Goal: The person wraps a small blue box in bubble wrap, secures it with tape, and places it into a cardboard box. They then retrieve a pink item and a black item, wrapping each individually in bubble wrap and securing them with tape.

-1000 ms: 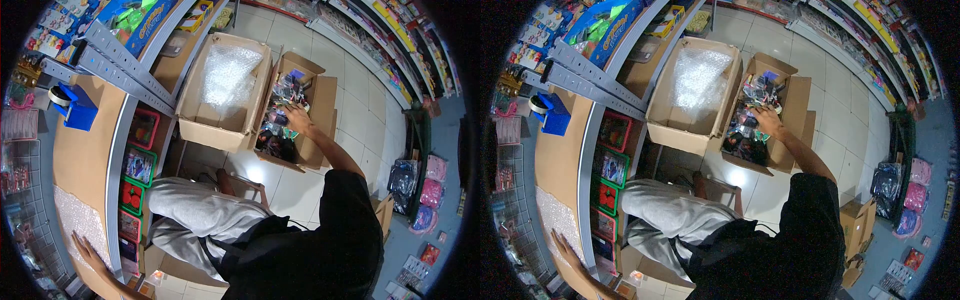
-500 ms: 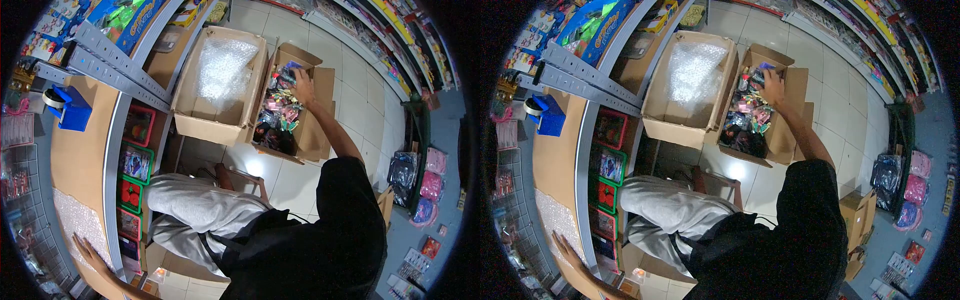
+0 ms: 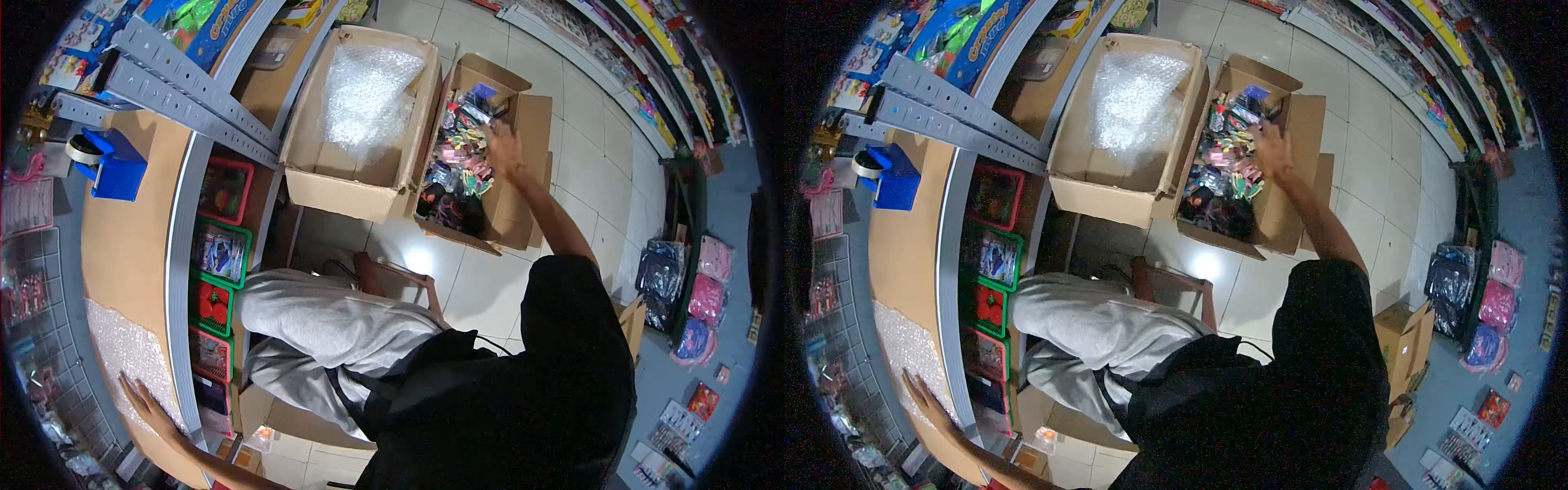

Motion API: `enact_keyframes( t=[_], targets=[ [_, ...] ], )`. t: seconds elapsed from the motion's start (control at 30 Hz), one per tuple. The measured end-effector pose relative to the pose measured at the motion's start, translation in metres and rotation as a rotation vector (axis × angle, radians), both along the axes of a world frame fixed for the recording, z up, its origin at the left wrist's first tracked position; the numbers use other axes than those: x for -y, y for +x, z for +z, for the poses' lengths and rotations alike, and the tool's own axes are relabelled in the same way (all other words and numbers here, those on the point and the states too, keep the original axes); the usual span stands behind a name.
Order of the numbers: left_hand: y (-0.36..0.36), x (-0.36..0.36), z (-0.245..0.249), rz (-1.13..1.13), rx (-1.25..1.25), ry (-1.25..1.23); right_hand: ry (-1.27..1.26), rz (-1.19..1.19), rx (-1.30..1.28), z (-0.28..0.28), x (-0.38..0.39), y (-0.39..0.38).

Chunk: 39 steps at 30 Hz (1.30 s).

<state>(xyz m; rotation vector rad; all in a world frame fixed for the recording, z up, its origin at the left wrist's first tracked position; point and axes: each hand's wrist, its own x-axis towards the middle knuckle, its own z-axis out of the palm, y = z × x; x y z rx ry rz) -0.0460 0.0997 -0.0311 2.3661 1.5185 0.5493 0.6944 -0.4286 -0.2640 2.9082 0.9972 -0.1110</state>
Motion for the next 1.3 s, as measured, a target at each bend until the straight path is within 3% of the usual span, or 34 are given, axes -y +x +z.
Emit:
enact_keyframes(
  t=[0.13,0.17,0.23,0.3,0.37,0.43,0.53,0.7,0.8,0.9,1.0,1.03,1.13,1.17,1.3],
  targets=[
    [0.006,0.004,0.002,0.032,0.018,-0.024,0.072,0.018,-0.056,0.031,-0.016,-0.014],
    [0.007,0.005,0.002,0.022,0.017,-0.014,0.096,0.098,-0.02,0.006,-0.009,-0.022],
    [0.008,0.003,0.002,-0.002,0.012,0.007,-0.174,0.225,-0.281,0.026,-0.018,-0.064],
    [0.008,0.003,0.002,0.003,0.021,-0.001,-0.344,0.308,-0.263,0.007,-0.006,-0.096],
    [0.009,0.004,0.002,0.011,0.035,-0.012,-0.324,0.198,-0.373,-0.026,0.015,-0.108],
    [0.013,0.006,0.003,0.013,0.061,-0.027,-0.316,0.081,-0.468,-0.01,0.011,-0.116],
    [0.008,0.003,0.001,-0.001,0.059,-0.021,-0.192,-0.106,-0.635,-0.005,-0.003,-0.106],
    [0.014,0.006,0.003,-0.002,0.065,-0.019,0.317,0.044,-0.57,-0.015,0.016,-0.06],
    [0.012,0.008,0.005,-0.002,0.032,-0.006,0.637,-0.175,-1.062,-0.02,0.032,-0.023],
    [0.013,0.007,0.003,-0.01,0.016,0.003,0.785,-0.497,-1.276,0.029,0.041,-0.026],
    [0.011,0.006,0.003,-0.001,0.008,0.004,1.098,-0.606,-1.485,0.071,0.041,-0.041],
    [0.01,0.005,0.002,0.005,0.007,0.004,1.085,-0.799,-1.551,0.074,0.04,-0.036],
    [0.003,0.0,0.0,-0.015,-0.04,0.025,1.242,-0.828,-1.576,0.092,0.031,-0.053],
    [0.001,-0.002,-0.002,-0.021,-0.031,0.027,1.24,-0.698,-1.658,0.085,0.037,-0.049],
    [0.003,-0.003,-0.003,-0.038,-0.042,0.049,1.195,-0.659,-1.574,0.08,0.02,-0.062]
  ],
)
